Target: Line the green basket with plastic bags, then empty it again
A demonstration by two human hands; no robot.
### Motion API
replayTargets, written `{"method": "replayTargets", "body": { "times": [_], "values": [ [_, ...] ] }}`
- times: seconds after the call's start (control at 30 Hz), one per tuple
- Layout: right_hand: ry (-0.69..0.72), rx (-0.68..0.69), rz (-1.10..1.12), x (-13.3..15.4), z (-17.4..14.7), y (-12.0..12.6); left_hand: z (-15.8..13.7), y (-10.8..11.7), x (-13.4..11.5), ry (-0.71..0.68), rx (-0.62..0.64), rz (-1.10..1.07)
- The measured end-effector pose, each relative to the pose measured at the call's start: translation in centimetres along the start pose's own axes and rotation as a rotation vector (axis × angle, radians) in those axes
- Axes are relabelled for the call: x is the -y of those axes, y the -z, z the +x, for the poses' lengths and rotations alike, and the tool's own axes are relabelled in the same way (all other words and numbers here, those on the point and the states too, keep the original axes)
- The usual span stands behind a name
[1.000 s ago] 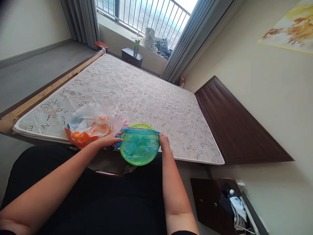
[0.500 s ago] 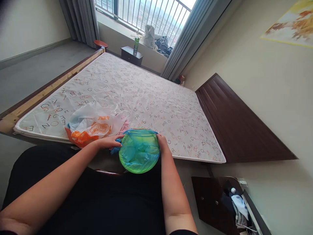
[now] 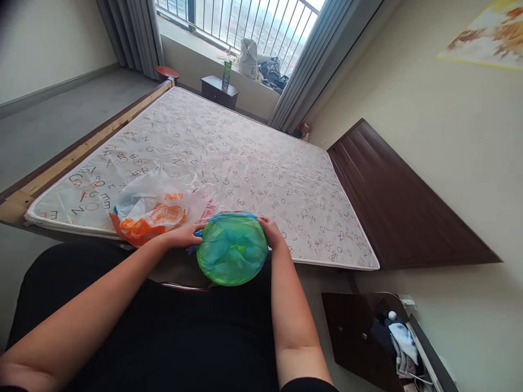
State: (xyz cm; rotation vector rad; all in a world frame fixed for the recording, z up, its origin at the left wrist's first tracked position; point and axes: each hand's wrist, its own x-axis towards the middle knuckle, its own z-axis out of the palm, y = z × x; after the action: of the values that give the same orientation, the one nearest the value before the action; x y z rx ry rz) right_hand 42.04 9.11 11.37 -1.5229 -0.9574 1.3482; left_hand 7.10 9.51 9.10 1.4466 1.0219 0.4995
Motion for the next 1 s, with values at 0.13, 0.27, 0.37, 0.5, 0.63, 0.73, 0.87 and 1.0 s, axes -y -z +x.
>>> {"method": "replayTargets", "body": {
  "times": [0.13,0.27,0.37,0.5,0.63,0.73,0.87,1.0],
  "values": [
    [0.075,0.079,-0.086,1.2,0.8,-0.5,0.3,-0.4,0.2,0.03,0.007,0.017],
    [0.087,-0.094,-0.1,1.1,2.5,-0.6,1.0,-0.6,0.8,-0.007,-0.021,0.059],
    [-0.068,-0.222,-0.107,-0.4,2.8,-0.2,1.5,-0.2,1.5,-0.019,-0.057,0.107],
    [-0.157,-0.225,-0.181,-3.1,1.6,0.4,1.9,0.0,2.2,0.087,-0.091,0.132],
    [-0.092,-0.386,-0.241,-3.7,0.8,1.3,2.0,-0.6,2.1,0.112,-0.218,0.022],
    [0.063,-0.542,-0.366,-2.1,0.3,1.0,1.8,-1.3,1.3,0.13,-0.288,-0.043],
    [0.508,-0.354,-0.747,0.5,-1.1,-3.0,1.7,-2.4,0.1,0.124,-0.313,-0.08],
    [0.427,0.165,-0.953,0.0,-1.6,-8.2,1.5,-3.1,-0.6,0.121,-0.409,-0.033]
  ]
}}
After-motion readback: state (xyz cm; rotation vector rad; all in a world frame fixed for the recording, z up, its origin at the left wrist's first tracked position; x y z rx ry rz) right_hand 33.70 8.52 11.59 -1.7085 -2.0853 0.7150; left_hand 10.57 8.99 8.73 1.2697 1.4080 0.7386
